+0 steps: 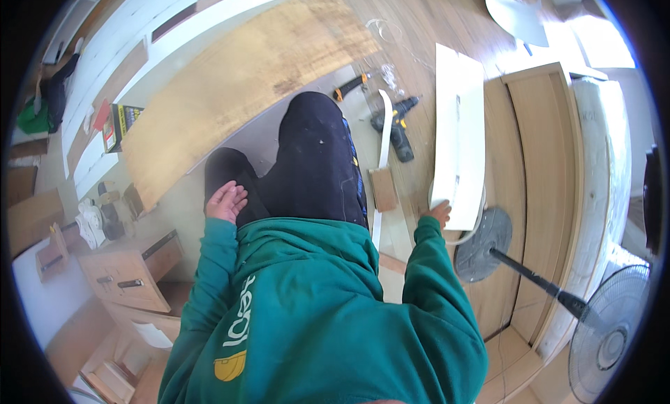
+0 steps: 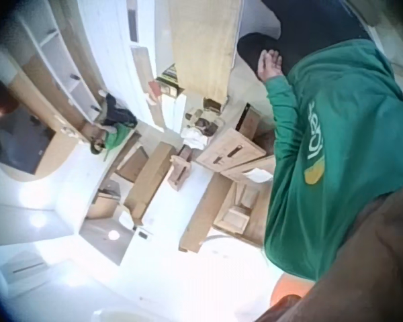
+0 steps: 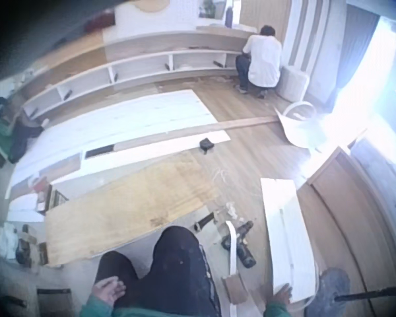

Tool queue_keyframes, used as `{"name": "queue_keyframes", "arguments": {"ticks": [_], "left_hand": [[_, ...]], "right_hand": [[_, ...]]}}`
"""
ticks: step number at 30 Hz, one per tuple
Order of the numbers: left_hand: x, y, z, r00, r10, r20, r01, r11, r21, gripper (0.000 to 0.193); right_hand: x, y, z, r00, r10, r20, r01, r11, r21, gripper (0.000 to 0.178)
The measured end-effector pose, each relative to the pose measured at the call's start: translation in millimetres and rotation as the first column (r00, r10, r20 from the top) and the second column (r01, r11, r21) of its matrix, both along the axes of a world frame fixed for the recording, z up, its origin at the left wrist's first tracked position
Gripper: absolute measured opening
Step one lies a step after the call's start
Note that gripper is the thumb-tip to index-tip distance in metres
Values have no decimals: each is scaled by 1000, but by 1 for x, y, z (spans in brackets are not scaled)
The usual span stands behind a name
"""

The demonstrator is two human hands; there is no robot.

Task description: The person kneels on the floor and assembles a piece of furniture by positioning a wooden panel and a white drawer front. They use a cordless drill to drive screws into the wooden panel to secure the components together.

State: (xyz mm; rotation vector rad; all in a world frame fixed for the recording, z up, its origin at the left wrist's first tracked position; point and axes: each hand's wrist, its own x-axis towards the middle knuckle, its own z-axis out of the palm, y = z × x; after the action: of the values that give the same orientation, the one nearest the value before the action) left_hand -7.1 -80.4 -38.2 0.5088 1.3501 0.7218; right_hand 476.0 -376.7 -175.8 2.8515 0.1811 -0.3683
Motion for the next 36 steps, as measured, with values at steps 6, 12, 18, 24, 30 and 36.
{"name": "queue_keyframes", "arguments": {"ticks": [6, 12, 18, 24, 30, 36], "left_hand": [[7, 0, -5, 1000, 10, -19, -10, 1000, 28, 31], [10, 4, -8, 999, 2, 52, -2, 1000, -2, 30], [4, 2, -5, 999, 7, 34, -7, 1000, 13, 29], [5, 5, -9, 1000, -18, 10, 17, 999, 43, 30], [5, 0, -4, 992, 113, 58, -117, 991, 67, 28], [11, -9, -3, 989, 65, -132, -31, 969, 244, 27]], "right_hand": [[14, -41, 42, 939, 344, -10, -311, 862, 400, 65], [34, -14, 144, 934, 246, 259, -315, 909, 271, 32], [54, 59, 298, 788, 78, 611, -472, 713, 518, 31], [33, 132, 435, 409, 1, 913, -790, 501, 353, 31], [13, 133, 411, 413, 525, 744, -911, 222, 349, 21], [-82, 87, 313, 579, 774, 258, -739, 363, 567, 27]]}}
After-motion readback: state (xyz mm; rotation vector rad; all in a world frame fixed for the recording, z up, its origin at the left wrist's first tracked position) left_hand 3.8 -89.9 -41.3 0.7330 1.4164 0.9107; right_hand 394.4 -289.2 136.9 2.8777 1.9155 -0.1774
